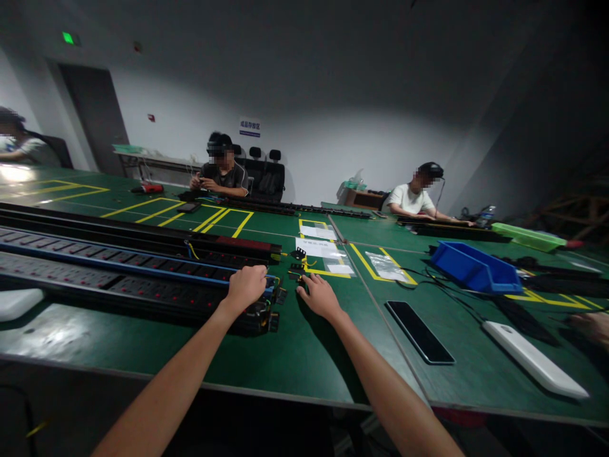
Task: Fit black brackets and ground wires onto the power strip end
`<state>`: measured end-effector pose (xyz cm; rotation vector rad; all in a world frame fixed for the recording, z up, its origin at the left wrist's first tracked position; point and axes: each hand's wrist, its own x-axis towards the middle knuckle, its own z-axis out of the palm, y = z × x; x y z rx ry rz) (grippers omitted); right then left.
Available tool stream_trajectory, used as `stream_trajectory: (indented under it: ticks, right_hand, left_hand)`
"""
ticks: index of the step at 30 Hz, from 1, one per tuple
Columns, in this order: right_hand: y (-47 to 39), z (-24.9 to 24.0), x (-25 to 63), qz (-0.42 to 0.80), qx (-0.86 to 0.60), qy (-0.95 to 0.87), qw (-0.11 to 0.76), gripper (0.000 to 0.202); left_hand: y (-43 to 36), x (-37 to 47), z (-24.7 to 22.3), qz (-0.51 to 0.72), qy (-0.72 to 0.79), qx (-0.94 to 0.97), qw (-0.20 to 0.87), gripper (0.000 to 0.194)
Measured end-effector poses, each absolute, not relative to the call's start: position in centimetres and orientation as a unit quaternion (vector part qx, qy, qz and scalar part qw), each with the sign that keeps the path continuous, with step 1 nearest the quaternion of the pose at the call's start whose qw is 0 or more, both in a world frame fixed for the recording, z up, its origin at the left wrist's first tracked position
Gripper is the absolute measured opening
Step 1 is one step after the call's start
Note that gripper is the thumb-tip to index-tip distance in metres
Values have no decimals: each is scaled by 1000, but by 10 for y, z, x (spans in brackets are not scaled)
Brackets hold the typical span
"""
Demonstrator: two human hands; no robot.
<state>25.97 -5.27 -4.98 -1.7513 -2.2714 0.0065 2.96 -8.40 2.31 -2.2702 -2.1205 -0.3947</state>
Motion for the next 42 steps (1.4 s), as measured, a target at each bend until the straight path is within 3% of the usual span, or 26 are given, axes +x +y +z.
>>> stream_trajectory:
  ticks: [42]
  right_hand:
    - [-51, -53, 260, -1, -596, -787, 158, 50]
  left_hand:
    - [-85, 29, 23, -121, -672, -730, 11, 22]
